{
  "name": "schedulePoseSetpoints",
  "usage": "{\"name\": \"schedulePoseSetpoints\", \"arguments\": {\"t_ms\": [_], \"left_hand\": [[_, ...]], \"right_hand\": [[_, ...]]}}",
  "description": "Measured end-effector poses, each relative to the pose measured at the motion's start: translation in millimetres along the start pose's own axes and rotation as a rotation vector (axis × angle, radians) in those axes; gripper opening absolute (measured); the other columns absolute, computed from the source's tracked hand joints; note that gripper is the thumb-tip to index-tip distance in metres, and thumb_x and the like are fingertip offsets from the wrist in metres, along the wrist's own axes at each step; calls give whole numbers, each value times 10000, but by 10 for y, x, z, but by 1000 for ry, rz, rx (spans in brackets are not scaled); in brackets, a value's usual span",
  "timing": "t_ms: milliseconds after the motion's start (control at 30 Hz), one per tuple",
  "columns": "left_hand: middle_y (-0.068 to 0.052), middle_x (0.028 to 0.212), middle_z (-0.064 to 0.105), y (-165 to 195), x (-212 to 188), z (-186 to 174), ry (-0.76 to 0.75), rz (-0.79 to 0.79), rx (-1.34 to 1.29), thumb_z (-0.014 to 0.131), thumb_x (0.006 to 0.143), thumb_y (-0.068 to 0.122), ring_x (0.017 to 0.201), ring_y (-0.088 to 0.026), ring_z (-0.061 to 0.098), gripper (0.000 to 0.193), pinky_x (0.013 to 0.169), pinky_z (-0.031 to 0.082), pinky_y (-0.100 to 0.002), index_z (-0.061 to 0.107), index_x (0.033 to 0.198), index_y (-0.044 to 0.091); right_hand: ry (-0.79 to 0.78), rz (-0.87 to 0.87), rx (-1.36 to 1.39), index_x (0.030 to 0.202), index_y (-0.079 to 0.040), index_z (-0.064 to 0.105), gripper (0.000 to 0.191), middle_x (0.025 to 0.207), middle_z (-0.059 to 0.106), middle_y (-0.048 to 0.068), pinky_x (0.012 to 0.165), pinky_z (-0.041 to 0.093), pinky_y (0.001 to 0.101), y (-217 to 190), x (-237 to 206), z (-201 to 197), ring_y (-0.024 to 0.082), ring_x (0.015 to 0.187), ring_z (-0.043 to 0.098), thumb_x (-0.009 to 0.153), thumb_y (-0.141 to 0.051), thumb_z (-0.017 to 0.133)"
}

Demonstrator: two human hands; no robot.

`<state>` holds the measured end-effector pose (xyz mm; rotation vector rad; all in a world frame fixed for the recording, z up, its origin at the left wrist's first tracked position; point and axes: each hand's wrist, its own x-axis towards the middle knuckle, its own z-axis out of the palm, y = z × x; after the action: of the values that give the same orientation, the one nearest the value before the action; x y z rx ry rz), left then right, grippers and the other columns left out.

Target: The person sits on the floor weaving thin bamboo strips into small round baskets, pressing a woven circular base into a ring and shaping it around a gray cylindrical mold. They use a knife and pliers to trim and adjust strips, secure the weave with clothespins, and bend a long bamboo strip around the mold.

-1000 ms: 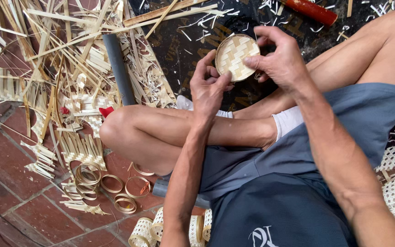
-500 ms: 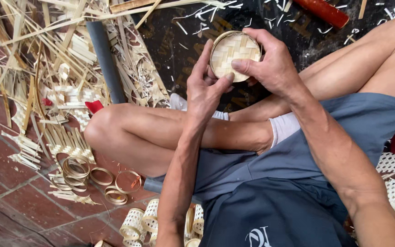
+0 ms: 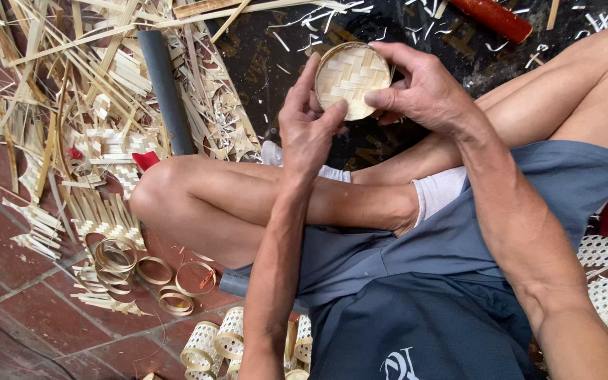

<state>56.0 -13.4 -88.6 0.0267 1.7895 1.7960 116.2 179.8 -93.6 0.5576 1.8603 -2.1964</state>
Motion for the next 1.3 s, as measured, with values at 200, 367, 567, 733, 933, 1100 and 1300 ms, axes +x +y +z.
{"name": "schedulePoseSetpoints", "arguments": {"t_ms": [200,367,567,733,933,1100,1300], "left_hand": [[-51,1221,530,-71,15,10,-5,63,-28,731,900,-80,1011,-145,685,767,763,649,-254,373,1568,30],[-102,1091,486,-163,30,5,96,89,359,838,875,-16,874,-159,553,811,719,554,-262,479,1599,38],[-25,1188,508,-121,-3,21,27,123,70,816,818,-2,949,-88,632,835,797,588,-236,401,1541,47],[-43,1061,469,63,154,-130,-50,118,408,799,803,-32,836,-113,562,840,728,601,-251,481,1576,58],[-72,1160,583,-21,113,-60,-7,-32,52,749,876,23,911,-108,677,799,708,636,-243,362,1572,87],[-116,1278,583,-72,82,-16,-26,-62,-44,733,899,-18,1021,-141,699,780,762,659,-263,367,1584,57],[-143,1230,604,-24,112,-17,15,-31,84,756,903,-62,945,-172,692,763,723,636,-276,424,1585,26]], "right_hand": [[45,-43,-50,1446,47,538,592,1150,717,102,655,622,243,37,4,-13,112,839,722,927,-88,789],[81,-74,-99,1398,54,577,528,1132,723,108,666,630,250,85,21,56,112,851,721,941,-103,791],[79,-38,-196,1386,39,593,529,1082,740,119,646,623,247,-63,25,58,115,811,720,934,-129,810],[-38,60,-355,1387,21,577,626,1143,756,120,600,599,274,-246,76,-57,131,752,711,842,-163,824],[142,-290,-670,1496,65,527,759,1181,736,224,783,585,314,-130,32,5,174,865,720,903,-208,914],[125,-157,-434,1484,81,522,731,1189,747,180,761,605,278,-23,36,2,129,918,721,908,-213,863],[142,-217,-448,1475,107,517,707,1182,741,179,796,611,278,3,50,13,133,974,719,922,-167,863]]}}
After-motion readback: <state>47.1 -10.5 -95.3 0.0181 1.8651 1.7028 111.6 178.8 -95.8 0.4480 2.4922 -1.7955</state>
